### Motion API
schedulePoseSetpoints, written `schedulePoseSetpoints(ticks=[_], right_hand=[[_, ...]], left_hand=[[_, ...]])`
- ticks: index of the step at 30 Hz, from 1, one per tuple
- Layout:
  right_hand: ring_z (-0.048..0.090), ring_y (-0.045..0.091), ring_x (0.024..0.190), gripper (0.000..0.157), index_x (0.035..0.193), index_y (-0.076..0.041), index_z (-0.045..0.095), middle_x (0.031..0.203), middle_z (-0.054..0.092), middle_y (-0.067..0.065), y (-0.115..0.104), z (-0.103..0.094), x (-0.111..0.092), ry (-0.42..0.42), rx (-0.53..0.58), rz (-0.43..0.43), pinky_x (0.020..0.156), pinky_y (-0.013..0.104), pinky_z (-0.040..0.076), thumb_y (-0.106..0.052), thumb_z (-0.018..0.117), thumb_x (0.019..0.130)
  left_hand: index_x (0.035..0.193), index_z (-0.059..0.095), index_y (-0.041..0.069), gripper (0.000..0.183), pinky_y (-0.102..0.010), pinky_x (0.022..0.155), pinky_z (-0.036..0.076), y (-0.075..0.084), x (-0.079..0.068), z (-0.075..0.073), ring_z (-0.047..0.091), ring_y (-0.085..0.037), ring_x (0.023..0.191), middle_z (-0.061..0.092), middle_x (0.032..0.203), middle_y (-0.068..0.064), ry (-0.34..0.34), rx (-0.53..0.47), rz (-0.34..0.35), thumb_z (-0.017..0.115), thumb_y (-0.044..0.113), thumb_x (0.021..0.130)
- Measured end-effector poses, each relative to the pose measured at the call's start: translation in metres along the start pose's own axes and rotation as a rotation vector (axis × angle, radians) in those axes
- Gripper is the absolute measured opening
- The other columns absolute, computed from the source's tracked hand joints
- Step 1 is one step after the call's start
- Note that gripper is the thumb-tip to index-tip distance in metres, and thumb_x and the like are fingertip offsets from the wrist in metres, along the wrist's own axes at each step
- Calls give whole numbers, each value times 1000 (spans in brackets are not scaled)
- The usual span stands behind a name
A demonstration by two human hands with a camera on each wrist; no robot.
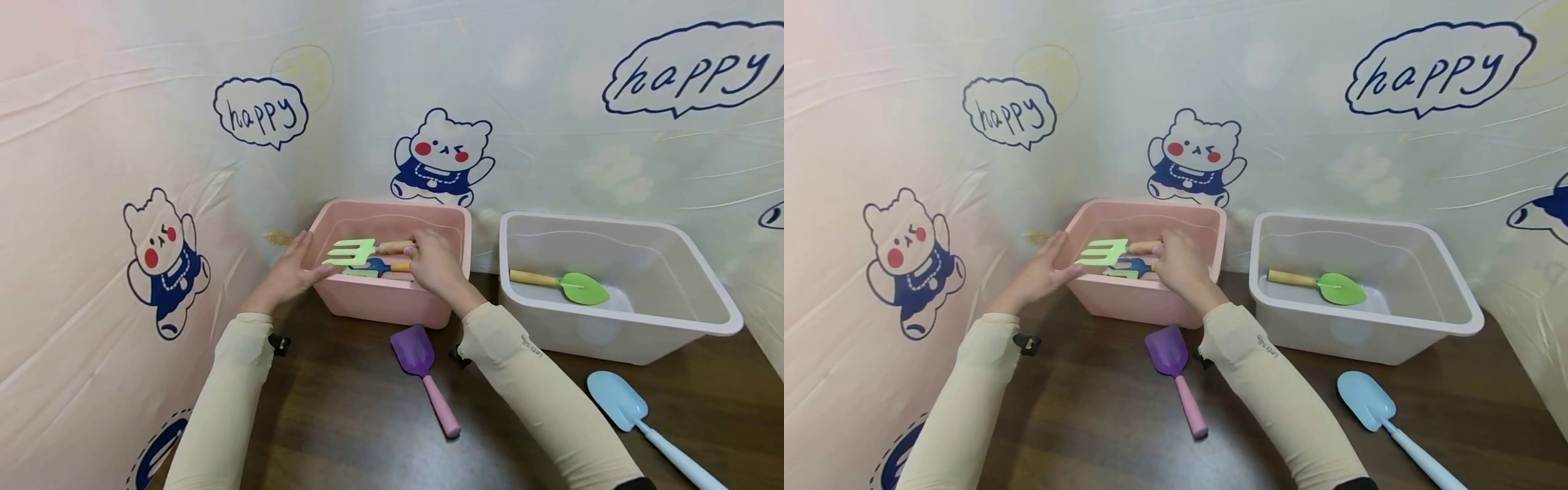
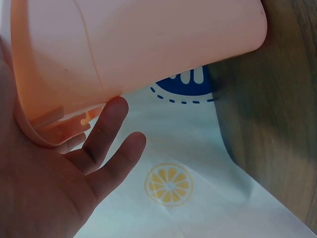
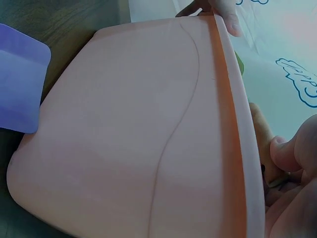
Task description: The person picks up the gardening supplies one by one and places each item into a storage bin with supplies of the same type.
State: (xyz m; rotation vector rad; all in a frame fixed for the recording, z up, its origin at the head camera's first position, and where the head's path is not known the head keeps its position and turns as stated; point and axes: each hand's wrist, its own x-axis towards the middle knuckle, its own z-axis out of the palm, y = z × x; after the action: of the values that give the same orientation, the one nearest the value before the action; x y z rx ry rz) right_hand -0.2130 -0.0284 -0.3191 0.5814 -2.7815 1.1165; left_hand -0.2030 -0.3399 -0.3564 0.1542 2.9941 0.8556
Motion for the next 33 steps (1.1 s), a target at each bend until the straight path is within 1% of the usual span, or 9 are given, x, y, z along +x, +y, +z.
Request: schedulePoseSetpoints(ticks=[2,5,10,13,18,21,25,31,33], right_hand=[[56,26,103,19,117,-4,65,111,63,9,1,1,1,-8,-4,10,96,45,45,-13,56,103],[56,26,101,19,118,-4,65,111,63,9,2,3,1,-14,-4,20,95,44,46,-13,57,103],[56,25,99,20,119,-4,65,110,63,8,4,5,1,-18,5,16,94,44,46,-13,58,103],[57,26,99,21,118,-3,66,109,65,9,6,5,2,-53,15,6,93,44,47,-15,58,103],[57,30,120,39,135,-4,60,130,62,13,8,3,2,-152,17,10,102,47,44,-29,57,105],[55,30,125,45,141,-6,56,135,60,14,10,1,2,-151,30,33,104,49,44,-33,55,105],[61,26,112,39,135,-6,62,125,66,11,13,-4,2,-99,53,16,97,45,49,-31,54,106],[61,22,93,29,123,-6,69,106,69,6,12,-16,0,-45,96,-93,84,40,53,-24,56,104],[60,22,86,25,116,-8,71,96,68,5,12,-21,-2,-28,104,-112,77,38,52,-23,56,104]], left_hand=[[163,-2,12,102,-62,116,13,0,0,0,5,-40,152,-5,169,-9,2,-6,-4,61,57,96],[163,-1,13,104,-62,116,13,1,1,0,6,-40,152,-5,169,-8,2,-8,-12,59,63,94],[163,0,12,107,-62,116,13,0,1,0,6,-40,152,-5,169,-7,4,-16,-3,58,68,92],[163,1,11,105,-62,116,13,0,1,-1,6,-40,152,-4,169,-7,4,-12,5,57,66,94],[163,2,12,103,-62,116,13,2,0,0,6,-40,151,-4,169,-8,6,-7,2,55,67,94],[163,3,12,104,-63,116,13,4,-1,-1,6,-41,151,-3,169,-8,8,-9,-1,54,69,93],[163,3,12,104,-63,116,12,5,-1,-1,5,-41,151,-3,169,-8,5,-11,-1,53,70,94],[163,0,13,105,-63,116,11,3,-2,-2,4,-40,152,-6,169,-7,-9,-21,-14,53,71,93],[163,-1,14,106,-64,116,11,4,-2,-2,3,-40,152,-7,169,-7,-15,-25,-19,53,71,93]])
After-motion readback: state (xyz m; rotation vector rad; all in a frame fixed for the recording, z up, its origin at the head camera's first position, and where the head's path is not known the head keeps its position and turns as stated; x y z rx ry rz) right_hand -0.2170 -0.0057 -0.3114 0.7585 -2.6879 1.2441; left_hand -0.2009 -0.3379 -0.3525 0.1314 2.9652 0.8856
